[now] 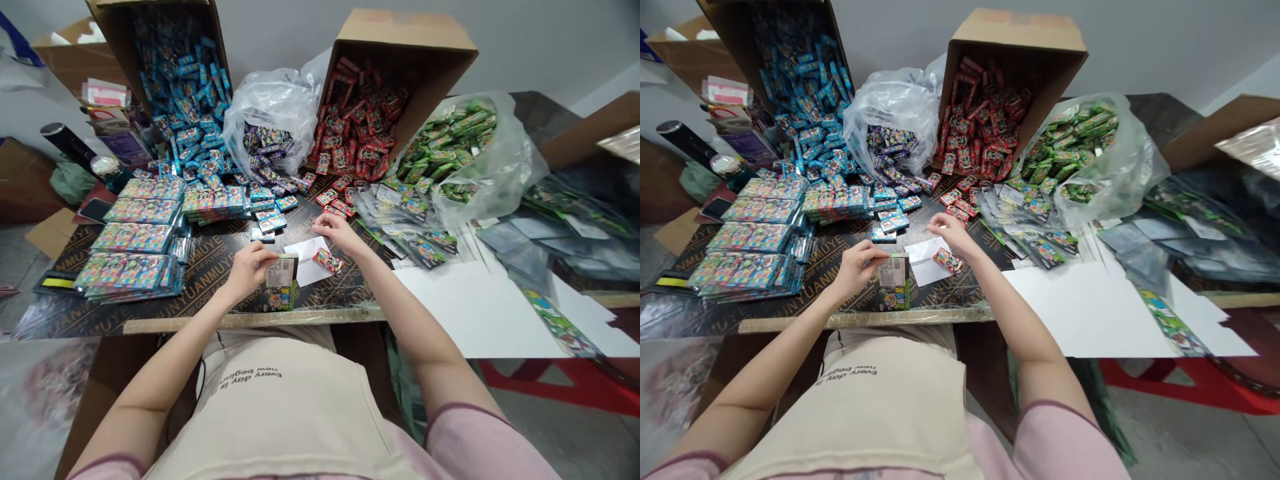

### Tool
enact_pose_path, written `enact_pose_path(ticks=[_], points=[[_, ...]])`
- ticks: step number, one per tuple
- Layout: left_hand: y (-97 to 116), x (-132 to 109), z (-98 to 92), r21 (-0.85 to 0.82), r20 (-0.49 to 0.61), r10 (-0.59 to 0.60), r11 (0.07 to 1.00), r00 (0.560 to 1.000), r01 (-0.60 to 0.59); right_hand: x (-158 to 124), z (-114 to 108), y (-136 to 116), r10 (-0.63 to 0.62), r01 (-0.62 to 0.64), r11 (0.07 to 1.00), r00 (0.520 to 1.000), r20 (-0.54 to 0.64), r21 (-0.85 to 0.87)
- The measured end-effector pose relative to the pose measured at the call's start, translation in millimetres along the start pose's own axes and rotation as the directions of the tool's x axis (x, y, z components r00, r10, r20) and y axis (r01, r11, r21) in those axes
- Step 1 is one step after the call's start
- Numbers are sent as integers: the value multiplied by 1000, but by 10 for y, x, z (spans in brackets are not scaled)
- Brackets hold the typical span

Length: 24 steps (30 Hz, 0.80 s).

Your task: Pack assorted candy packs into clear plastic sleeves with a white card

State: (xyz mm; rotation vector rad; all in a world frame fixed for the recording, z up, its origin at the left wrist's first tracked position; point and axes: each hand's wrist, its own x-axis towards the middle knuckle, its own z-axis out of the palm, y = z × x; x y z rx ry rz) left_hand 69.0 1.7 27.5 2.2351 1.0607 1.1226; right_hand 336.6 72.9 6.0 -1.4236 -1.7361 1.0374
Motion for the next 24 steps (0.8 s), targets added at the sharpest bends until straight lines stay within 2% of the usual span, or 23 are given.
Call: enact_pose_path(ticks=[1,3,6,9,13,16,19,21,23,24], points=[[-4,-1,0,-3,-19,-2,1000,1000,2,-24,16,-195,-32,15,989,994,108,150],[-12,-5,-4,-13,-54,1,1000,999,-2,-74,73,-562,-97,-21,946,934,344,324],[-8,-16,-18,-22,-75,36,999,997,-37,-105,194,-925,-133,-67,945,817,561,321],[29,-32,-31,-14,-83,58,998,995,-59,-62,298,-1011,-102,-86,962,770,630,260],[78,-46,0,-25,-121,14,1000,993,-17,3,359,-923,-75,-72,977,765,640,201],[69,-53,62,7,-151,-46,999,988,48,-1,408,-848,-61,-52,985,781,622,162],[30,-66,111,88,-106,-40,995,994,49,-4,480,-761,-75,-7,991,801,593,135],[7,-78,110,145,-42,-1,989,999,7,48,493,-657,-113,70,992,859,499,105],[-8,-91,65,180,24,34,983,999,-38,160,443,-490,-146,160,987,943,300,-22],[-14,-98,22,192,47,39,980,998,-47,230,392,-380,-147,177,973,970,194,-147]])
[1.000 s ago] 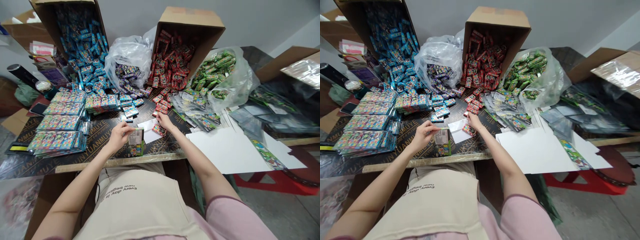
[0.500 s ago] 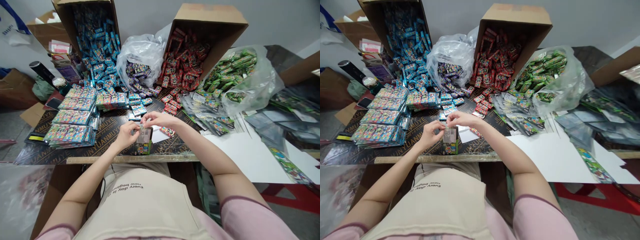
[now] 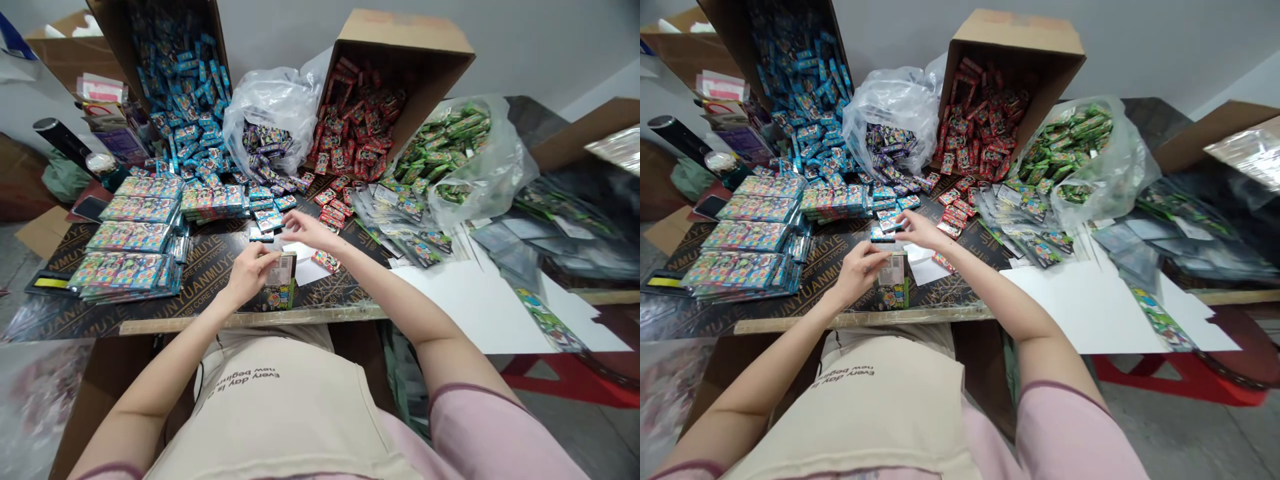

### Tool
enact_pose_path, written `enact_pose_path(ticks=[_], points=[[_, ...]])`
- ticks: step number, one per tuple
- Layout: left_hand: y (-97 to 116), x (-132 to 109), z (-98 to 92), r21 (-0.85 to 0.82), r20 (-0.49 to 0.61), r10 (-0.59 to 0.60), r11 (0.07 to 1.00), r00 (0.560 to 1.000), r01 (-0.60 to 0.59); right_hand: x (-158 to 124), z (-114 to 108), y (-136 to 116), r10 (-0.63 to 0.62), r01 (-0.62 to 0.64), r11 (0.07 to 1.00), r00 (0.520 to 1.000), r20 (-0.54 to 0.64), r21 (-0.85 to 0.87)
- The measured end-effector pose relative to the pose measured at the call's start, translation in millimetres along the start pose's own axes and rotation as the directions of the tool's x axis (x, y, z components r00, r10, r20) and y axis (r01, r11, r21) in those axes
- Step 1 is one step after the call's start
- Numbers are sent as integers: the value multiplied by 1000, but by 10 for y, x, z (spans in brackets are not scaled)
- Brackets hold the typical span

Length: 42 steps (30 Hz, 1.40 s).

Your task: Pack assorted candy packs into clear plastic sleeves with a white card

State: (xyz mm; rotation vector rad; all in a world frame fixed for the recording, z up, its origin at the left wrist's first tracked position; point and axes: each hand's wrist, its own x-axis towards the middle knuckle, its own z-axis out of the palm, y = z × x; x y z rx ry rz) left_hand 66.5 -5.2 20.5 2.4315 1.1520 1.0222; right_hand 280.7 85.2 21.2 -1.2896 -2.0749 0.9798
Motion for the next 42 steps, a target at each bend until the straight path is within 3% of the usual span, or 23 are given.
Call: enact_pose_path(ticks=[3,7,8,10,12,14,15,17,19,21,23,25,27,29,32,36,39,42], points=[[-68,-39,-180,115,3,-83,990,997,82,80,-146,443,86,-140,919,983,-159,-368],[-233,-136,-351,395,-70,-232,887,970,240,-15,-166,913,157,-188,868,982,-106,-459],[-282,-167,-341,425,-20,-229,879,973,215,-62,-132,980,154,-182,867,983,-97,-463],[-378,-226,-246,402,202,-203,909,958,108,-154,-44,1060,139,-170,865,985,-101,-471],[-459,-265,-89,312,481,-184,950,857,29,-227,45,1091,116,-160,865,986,-120,-476],[-512,-268,67,245,665,-176,969,726,11,-277,119,1104,95,-152,867,985,-142,-474],[-526,-255,125,240,705,-178,971,686,6,-296,147,1111,87,-150,870,984,-153,-470],[-528,-203,174,248,718,-174,969,674,-15,-324,183,1134,78,-152,876,981,-176,-457],[-504,-132,131,216,697,-157,976,699,3,-339,186,1165,76,-161,885,976,-204,-437],[-470,-64,18,100,622,-156,988,767,121,-334,159,1183,88,-182,895,967,-240,-408],[-443,-21,-113,-95,446,-209,956,870,279,-308,126,1147,103,-210,901,953,-283,-380],[-430,-11,-211,-324,233,-286,879,930,351,-269,124,1012,87,-211,918,933,-348,-337],[-434,-30,-243,-479,110,-330,809,937,342,-236,177,763,45,-140,968,915,-400,-210],[-444,-64,-212,-522,64,-343,789,937,324,-225,280,435,-5,11,1000,919,-393,13],[-447,-105,-128,-513,37,-353,796,935,321,-260,459,-38,-126,220,938,936,-329,268],[-388,-110,-120,-514,22,-353,799,935,314,-373,597,-341,-267,344,922,896,-356,176],[-309,-93,-182,-462,-95,-333,849,938,255,-462,596,-370,-320,359,932,881,-348,51],[-219,-66,-209,-375,-191,-210,918,959,126,-503,499,-403,-324,343,939,893,-312,6]])
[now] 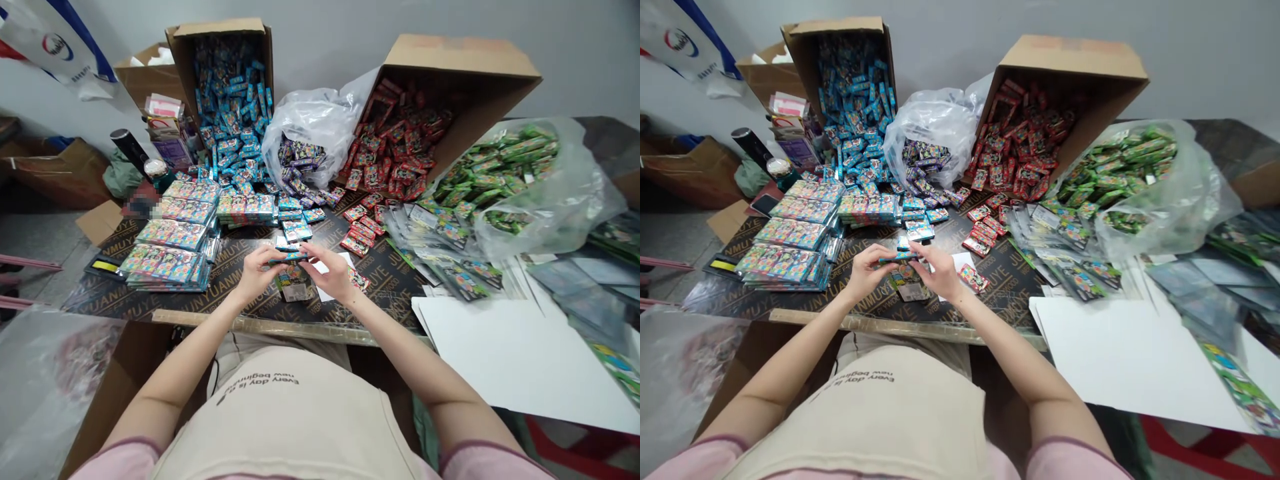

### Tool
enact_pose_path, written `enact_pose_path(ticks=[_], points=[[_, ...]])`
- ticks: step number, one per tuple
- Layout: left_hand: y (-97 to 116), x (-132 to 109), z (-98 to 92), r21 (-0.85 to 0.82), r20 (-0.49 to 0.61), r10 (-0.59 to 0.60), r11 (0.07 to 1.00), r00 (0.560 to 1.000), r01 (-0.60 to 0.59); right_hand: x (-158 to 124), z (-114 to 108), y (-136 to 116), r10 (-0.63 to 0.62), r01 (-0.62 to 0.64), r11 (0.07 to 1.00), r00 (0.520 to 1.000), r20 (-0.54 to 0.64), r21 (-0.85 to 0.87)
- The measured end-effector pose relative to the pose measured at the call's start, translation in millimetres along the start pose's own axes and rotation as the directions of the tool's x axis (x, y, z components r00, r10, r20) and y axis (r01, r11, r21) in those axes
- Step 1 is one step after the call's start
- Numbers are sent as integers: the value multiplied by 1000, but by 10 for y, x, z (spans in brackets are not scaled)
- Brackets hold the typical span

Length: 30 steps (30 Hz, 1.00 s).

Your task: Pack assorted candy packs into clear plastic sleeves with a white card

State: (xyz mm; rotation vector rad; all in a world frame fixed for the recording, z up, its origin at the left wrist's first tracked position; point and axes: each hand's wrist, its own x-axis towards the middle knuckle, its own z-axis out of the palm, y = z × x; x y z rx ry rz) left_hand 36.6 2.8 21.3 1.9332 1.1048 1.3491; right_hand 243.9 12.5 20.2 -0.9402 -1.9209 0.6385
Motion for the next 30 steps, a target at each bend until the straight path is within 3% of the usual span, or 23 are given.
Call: enact_pose_path(ticks=[4,7,9,11,14,17,21,24,30], points=[[74,13,136,82,72,160,983,984,-166,213,-231,-125,86,-86,996,993,-78,2],[53,20,257,175,174,143,969,974,-173,453,-424,-204,127,-134,988,988,-89,-72],[1,23,303,193,188,104,971,977,-140,576,-521,-220,129,-128,989,992,10,-79],[-54,25,316,144,154,72,985,985,-95,642,-571,-205,148,-145,989,969,198,-31],[-87,28,306,39,86,20,999,996,-23,654,-550,-158,175,-228,972,856,487,51],[-47,35,302,-31,74,-23,999,997,25,641,-473,-132,220,-282,959,749,625,0],[46,47,315,2,75,23,1000,997,-23,672,-407,-145,320,-295,943,687,653,-152],[97,47,347,29,64,39,999,997,-41,705,-400,-155,350,-291,935,677,647,-201],[128,54,504,72,-39,-60,995,997,62,686,-429,-96,353,-322,931,679,643,-171]])
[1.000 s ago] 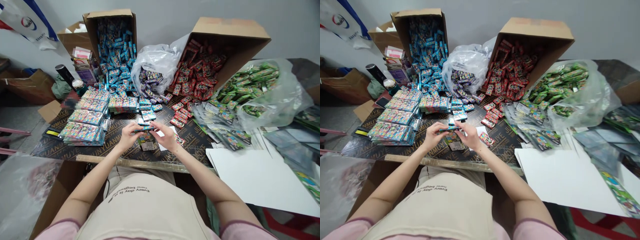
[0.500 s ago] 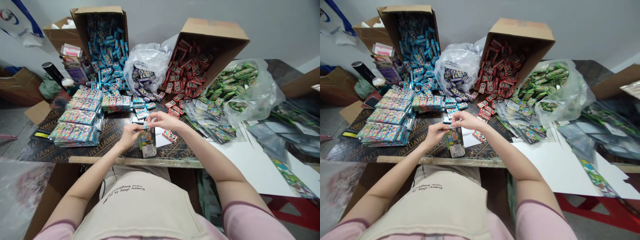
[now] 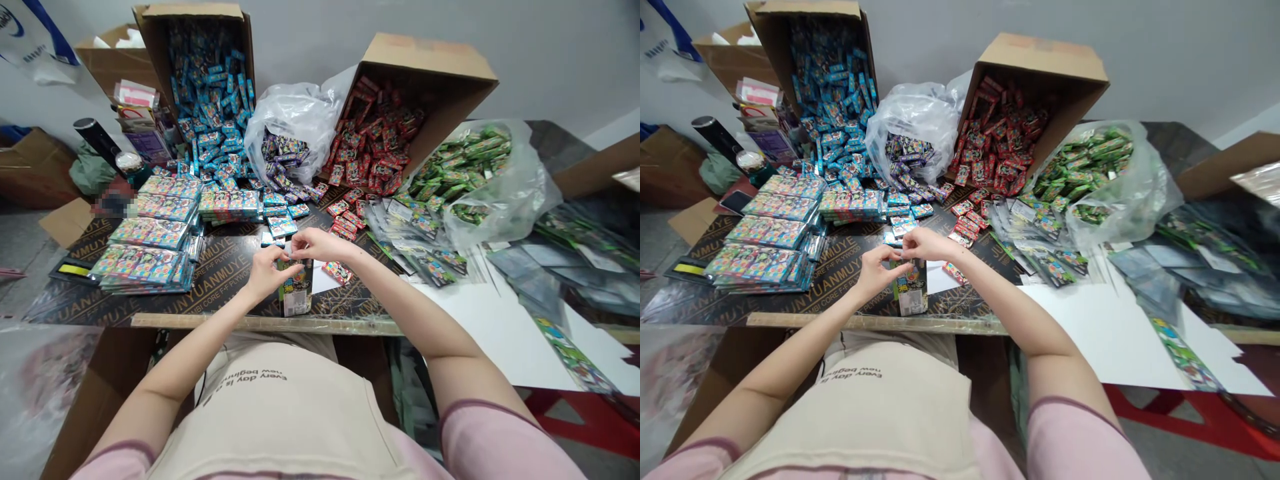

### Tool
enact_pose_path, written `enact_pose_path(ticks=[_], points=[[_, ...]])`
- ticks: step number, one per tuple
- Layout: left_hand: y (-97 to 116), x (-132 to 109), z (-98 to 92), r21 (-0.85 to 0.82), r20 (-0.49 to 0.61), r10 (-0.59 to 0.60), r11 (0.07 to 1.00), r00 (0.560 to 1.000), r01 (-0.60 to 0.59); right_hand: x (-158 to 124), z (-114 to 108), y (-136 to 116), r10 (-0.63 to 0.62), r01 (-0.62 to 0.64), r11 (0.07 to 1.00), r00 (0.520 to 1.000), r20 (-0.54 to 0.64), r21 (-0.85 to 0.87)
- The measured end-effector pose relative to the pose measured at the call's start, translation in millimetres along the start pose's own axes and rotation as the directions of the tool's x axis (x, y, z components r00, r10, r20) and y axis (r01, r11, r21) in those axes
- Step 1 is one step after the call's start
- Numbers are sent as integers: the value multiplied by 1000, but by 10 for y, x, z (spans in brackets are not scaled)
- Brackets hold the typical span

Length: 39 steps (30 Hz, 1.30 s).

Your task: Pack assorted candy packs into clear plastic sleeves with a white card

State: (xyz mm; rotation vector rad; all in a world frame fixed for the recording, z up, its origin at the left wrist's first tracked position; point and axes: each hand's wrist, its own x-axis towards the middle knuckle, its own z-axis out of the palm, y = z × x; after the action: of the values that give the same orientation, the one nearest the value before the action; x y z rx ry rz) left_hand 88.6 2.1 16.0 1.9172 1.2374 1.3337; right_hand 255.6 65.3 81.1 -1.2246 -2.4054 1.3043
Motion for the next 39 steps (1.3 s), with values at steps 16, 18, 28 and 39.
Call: enact_pose_path(ticks=[16,18,28,39], points=[[40,-41,-281,-183,76,-165,967,983,177,-330,572,758,364,155,815,612,-702,558],[-27,289,-522,87,-104,59,995,993,-50,-360,666,886,192,-24,976,572,-797,217],[-1057,1131,-513,826,253,-117,543,960,-152,-211,1438,1092,125,-407,716,874,-469,-567],[-1288,1907,-1014,786,493,-441,595,750,-167,-389,1263,1437,63,-401,742,839,-540,-537]])
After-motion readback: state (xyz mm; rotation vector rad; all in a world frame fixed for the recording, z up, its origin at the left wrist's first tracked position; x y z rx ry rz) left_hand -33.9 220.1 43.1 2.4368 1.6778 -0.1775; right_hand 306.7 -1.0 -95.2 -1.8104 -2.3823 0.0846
